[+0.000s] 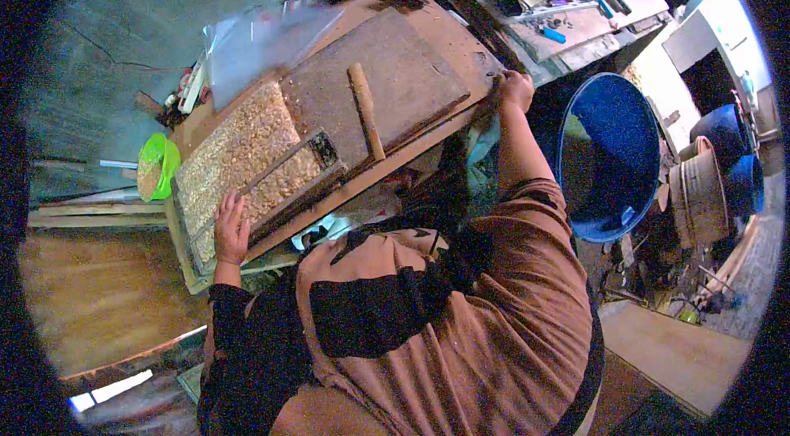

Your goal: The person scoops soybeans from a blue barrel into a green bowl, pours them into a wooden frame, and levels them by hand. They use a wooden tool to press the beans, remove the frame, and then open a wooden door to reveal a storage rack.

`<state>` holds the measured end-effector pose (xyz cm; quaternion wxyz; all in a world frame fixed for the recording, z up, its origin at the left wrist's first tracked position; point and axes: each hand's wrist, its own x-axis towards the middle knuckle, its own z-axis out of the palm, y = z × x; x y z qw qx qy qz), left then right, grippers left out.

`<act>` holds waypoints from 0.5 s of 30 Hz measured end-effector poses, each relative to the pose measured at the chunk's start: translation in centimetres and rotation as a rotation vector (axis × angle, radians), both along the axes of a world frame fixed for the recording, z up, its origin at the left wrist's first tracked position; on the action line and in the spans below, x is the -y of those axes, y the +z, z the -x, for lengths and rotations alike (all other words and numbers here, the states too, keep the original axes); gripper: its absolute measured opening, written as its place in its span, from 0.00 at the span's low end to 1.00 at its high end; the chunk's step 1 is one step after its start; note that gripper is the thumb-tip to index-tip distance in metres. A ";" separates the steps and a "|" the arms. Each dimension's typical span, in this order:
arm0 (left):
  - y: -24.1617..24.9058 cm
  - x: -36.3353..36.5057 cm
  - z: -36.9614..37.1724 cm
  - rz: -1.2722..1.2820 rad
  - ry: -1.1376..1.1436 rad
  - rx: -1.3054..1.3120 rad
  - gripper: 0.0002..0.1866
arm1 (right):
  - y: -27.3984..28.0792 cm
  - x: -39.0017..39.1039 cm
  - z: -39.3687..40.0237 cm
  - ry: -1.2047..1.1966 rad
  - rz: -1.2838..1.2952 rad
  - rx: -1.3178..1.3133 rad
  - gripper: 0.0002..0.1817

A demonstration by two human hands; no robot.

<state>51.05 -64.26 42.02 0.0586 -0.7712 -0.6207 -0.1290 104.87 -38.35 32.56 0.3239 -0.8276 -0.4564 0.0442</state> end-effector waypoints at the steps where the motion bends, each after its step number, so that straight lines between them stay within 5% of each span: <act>1: 0.1 0.0 -0.1 0.001 0.003 0.009 0.23 | 0.1 0.0 0.0 0.006 0.000 0.001 0.15; 7: 0.4 0.0 -0.5 0.009 0.019 0.024 0.22 | 1.6 0.0 0.2 0.026 0.040 0.051 0.13; 9: 0.2 0.0 -0.4 0.004 0.018 0.029 0.22 | 2.7 0.2 0.3 -0.143 -0.044 -0.292 0.12; 10: -0.1 0.0 -0.2 -0.005 0.029 0.027 0.22 | 1.6 0.4 -0.5 0.095 0.034 0.219 0.13; 13: 0.2 0.0 -0.2 -0.023 0.039 0.022 0.22 | 0.9 -0.5 -2.4 0.280 -0.022 0.100 0.12; 14: 0.2 0.0 -0.2 -0.035 0.019 0.028 0.22 | 1.7 -0.7 -2.5 0.351 0.018 -0.067 0.11; 15: 0.1 0.1 0.0 -0.045 0.002 0.033 0.22 | 3.2 0.6 -1.6 0.452 -0.004 -0.892 0.11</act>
